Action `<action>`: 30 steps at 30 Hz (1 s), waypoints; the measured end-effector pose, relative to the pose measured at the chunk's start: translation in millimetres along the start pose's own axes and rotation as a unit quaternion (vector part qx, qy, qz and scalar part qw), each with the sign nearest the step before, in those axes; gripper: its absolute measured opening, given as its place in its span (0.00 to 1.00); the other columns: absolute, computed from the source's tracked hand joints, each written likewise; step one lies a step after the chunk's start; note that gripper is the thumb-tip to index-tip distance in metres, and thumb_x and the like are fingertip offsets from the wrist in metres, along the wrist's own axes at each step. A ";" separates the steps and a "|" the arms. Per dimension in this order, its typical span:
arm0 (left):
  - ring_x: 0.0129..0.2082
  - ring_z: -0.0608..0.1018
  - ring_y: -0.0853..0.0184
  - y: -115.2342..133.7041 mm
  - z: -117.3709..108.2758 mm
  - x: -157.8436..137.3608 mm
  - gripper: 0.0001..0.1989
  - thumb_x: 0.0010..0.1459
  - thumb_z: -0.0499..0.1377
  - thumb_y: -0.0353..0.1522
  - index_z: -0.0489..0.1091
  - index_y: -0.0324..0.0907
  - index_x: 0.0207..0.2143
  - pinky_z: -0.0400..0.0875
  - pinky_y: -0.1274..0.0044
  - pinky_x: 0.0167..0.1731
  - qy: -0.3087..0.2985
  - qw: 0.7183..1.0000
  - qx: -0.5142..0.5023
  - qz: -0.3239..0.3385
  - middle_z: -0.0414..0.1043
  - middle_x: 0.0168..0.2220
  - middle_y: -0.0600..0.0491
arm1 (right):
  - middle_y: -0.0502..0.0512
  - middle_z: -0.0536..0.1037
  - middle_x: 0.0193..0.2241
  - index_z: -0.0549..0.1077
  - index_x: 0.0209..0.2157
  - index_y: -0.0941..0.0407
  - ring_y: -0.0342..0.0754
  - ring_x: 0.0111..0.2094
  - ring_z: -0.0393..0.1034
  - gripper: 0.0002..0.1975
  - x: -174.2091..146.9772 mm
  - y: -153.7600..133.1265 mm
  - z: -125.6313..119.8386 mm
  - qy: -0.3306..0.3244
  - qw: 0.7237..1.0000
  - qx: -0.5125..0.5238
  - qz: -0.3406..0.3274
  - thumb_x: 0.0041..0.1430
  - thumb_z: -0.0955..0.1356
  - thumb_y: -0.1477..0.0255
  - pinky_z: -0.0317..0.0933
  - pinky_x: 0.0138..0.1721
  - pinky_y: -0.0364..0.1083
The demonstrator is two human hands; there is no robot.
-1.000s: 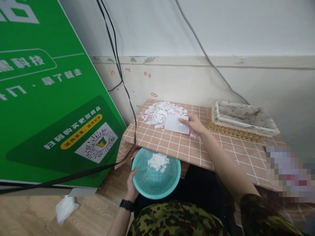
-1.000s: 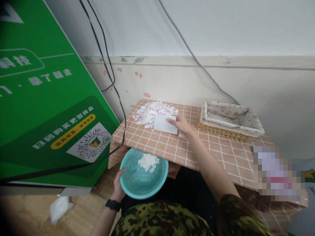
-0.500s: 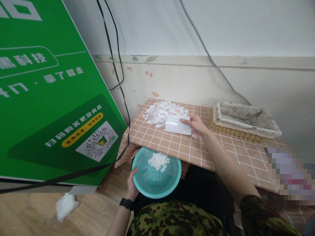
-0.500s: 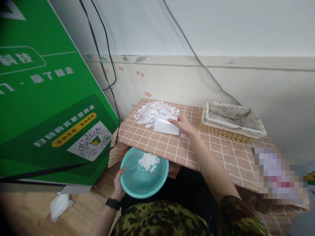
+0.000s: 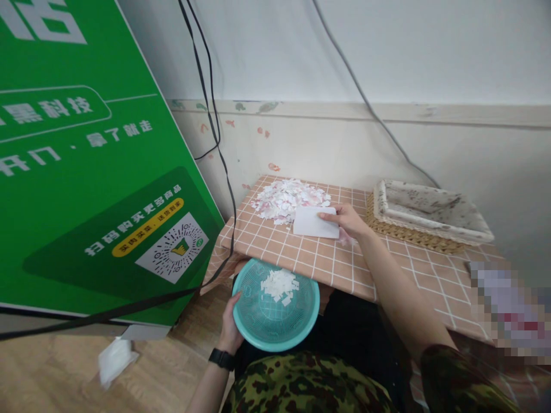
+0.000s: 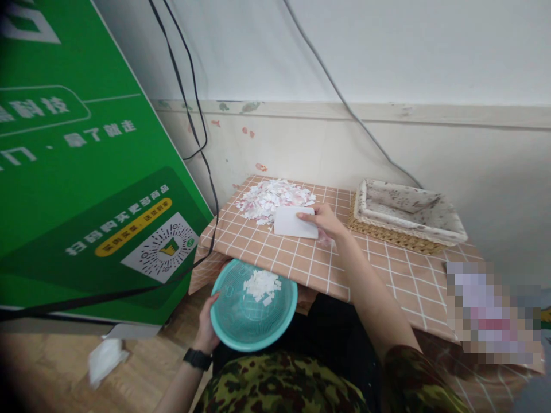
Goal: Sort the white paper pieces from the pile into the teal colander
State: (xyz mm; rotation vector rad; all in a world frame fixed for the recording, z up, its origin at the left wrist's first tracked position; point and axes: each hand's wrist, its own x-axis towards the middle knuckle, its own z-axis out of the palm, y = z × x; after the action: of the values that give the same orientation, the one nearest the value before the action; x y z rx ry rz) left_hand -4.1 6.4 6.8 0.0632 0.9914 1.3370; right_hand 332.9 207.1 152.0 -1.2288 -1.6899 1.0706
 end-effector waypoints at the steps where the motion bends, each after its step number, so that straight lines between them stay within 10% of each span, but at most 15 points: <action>1: 0.32 0.79 0.60 1.0 0.8 -2.3 0.11 0.47 0.61 0.33 0.75 0.37 0.34 0.71 0.69 0.39 -0.002 1.000 -0.002 0.000 0.79 0.31 0.48 | 0.53 0.74 0.23 0.75 0.26 0.61 0.42 0.21 0.63 0.18 -0.1 -0.5 0.8 -0.012 1.000 0.006 0.002 0.43 0.72 0.58 0.55 0.20 0.42; 30: 0.31 0.79 0.58 26.8 27.1 -26.2 0.12 0.48 0.61 0.32 0.74 0.35 0.35 0.71 0.67 0.38 -0.007 1.000 0.010 -0.017 0.78 0.31 0.46 | 0.55 0.75 0.26 0.74 0.29 0.61 0.42 0.24 0.65 0.19 -7.7 -10.8 36.8 -0.036 0.994 0.101 0.002 0.44 0.71 0.58 0.59 0.24 0.42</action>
State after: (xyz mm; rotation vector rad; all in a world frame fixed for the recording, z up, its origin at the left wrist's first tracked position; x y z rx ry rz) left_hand -5.5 5.8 53.0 0.0710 0.9899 1.2942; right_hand 297.5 190.9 148.5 -1.0769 -1.5880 1.2679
